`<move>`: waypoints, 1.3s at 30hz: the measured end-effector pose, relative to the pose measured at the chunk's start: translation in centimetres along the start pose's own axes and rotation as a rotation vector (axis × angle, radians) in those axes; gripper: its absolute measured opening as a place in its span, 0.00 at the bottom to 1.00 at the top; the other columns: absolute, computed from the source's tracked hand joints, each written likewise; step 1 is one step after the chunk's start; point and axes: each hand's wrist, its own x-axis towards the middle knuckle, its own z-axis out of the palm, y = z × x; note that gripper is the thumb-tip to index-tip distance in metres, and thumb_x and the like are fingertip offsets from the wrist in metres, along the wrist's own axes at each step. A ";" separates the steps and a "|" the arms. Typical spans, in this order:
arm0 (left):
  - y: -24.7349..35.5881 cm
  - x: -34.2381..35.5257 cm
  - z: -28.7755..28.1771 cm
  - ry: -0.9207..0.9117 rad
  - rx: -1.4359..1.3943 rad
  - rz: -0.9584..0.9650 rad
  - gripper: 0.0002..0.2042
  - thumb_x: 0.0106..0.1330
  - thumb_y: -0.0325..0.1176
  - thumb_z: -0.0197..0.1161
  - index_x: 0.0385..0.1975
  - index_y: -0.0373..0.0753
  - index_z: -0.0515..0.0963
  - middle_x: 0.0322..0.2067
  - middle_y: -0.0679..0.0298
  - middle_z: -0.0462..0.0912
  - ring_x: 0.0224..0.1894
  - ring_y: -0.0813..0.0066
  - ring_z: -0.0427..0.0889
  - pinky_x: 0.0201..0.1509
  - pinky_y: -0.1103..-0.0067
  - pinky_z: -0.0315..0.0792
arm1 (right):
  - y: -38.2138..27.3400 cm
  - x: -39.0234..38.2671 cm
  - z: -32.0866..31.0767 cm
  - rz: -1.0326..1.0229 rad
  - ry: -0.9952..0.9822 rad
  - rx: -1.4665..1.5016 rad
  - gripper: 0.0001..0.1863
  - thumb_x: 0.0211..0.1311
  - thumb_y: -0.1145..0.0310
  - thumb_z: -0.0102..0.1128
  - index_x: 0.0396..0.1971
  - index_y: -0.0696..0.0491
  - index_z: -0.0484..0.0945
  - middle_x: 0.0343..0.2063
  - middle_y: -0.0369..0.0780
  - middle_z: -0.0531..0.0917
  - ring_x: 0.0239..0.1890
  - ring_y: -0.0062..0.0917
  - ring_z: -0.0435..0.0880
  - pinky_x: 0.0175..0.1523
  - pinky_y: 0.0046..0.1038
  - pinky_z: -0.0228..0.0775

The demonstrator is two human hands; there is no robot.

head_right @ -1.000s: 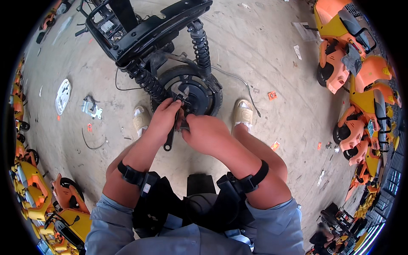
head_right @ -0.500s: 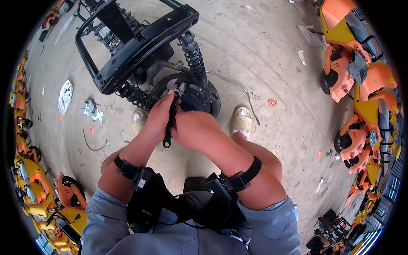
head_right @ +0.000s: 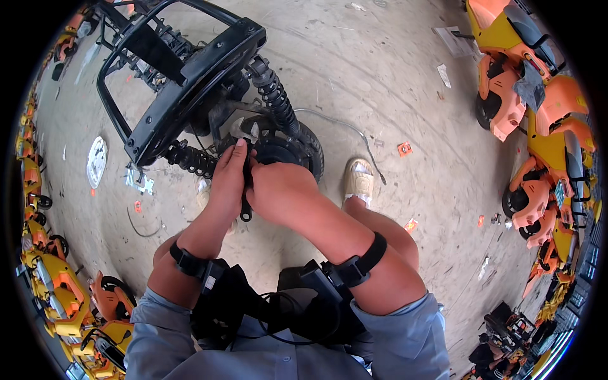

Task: The person works on the rear wheel area of a motorcycle frame, using an adjustable wrench and their hands to manipulate wires and components.

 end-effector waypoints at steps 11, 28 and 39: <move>-0.6 -4.6 -1.2 -0.017 -0.120 0.096 0.22 0.75 0.55 0.55 0.36 0.38 0.74 0.19 0.71 0.71 0.16 0.84 0.66 0.18 0.83 0.59 | -0.5 -2.9 3.8 -0.012 0.031 -0.058 0.13 0.56 0.71 0.56 0.41 0.55 0.81 0.36 0.48 0.86 0.42 0.44 0.86 0.46 0.43 0.78; 0.3 -10.1 -4.7 0.112 -0.389 0.098 0.19 0.78 0.52 0.48 0.39 0.41 0.72 0.24 0.70 0.71 0.25 0.77 0.68 0.30 0.77 0.65 | -2.7 -4.9 5.5 -0.210 -0.105 0.351 0.22 0.63 0.51 0.62 0.34 0.60 0.83 0.34 0.50 0.85 0.40 0.46 0.84 0.45 0.39 0.74; 1.0 -7.8 -6.9 0.020 -0.489 0.115 0.21 0.77 0.53 0.51 0.39 0.38 0.71 0.25 0.66 0.74 0.24 0.73 0.72 0.29 0.76 0.69 | -5.2 -5.2 7.0 -0.100 0.091 0.399 0.15 0.65 0.59 0.59 0.29 0.58 0.81 0.24 0.48 0.83 0.30 0.44 0.84 0.37 0.41 0.73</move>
